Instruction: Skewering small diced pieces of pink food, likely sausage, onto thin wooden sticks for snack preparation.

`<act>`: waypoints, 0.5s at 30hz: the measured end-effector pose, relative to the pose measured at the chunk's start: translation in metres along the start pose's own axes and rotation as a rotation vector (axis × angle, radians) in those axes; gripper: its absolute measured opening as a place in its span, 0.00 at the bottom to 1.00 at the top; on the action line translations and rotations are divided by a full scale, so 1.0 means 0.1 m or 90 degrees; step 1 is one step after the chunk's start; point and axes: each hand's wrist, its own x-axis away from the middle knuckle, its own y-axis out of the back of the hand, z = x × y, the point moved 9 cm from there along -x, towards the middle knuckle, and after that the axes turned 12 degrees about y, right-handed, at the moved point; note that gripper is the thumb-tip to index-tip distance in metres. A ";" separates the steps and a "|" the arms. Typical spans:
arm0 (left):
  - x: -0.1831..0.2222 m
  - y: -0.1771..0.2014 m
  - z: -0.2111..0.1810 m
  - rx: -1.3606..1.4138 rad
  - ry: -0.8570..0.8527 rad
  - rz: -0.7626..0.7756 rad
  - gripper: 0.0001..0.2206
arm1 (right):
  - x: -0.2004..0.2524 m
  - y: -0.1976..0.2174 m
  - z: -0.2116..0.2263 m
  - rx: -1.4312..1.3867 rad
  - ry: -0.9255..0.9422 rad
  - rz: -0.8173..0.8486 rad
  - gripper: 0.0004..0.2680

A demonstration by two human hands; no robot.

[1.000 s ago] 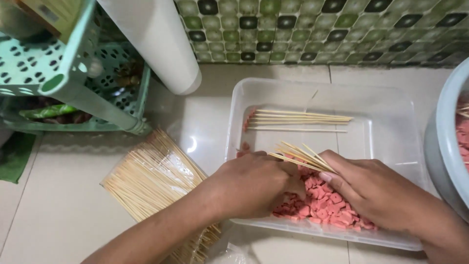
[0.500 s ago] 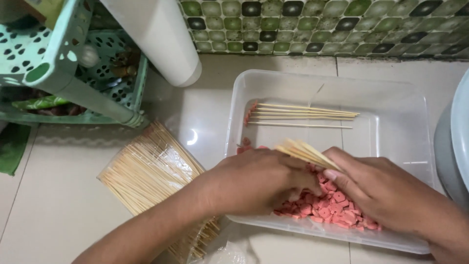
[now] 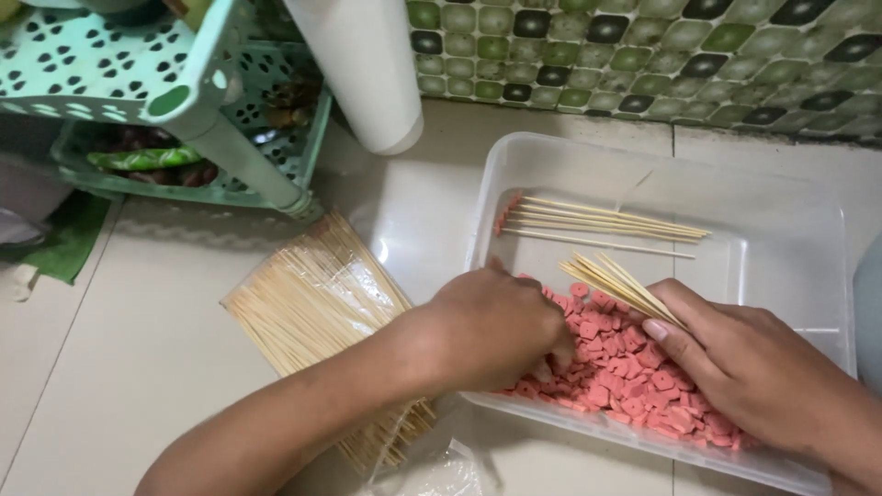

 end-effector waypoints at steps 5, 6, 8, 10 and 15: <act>0.01 0.00 -0.01 -0.026 -0.002 -0.005 0.05 | 0.00 -0.01 -0.02 0.012 -0.008 0.000 0.06; 0.01 -0.01 -0.01 -0.028 0.009 0.012 0.04 | 0.01 -0.01 -0.01 0.019 -0.022 0.008 0.06; 0.01 -0.03 0.00 -0.034 0.004 0.005 0.03 | 0.01 -0.03 -0.02 0.011 -0.002 -0.009 0.07; 0.02 -0.02 -0.01 -0.041 -0.002 -0.003 0.02 | 0.01 0.00 0.00 0.003 0.018 -0.028 0.07; 0.05 0.01 -0.04 -0.038 0.011 0.011 0.06 | 0.01 0.03 -0.03 -0.003 -0.017 -0.022 0.08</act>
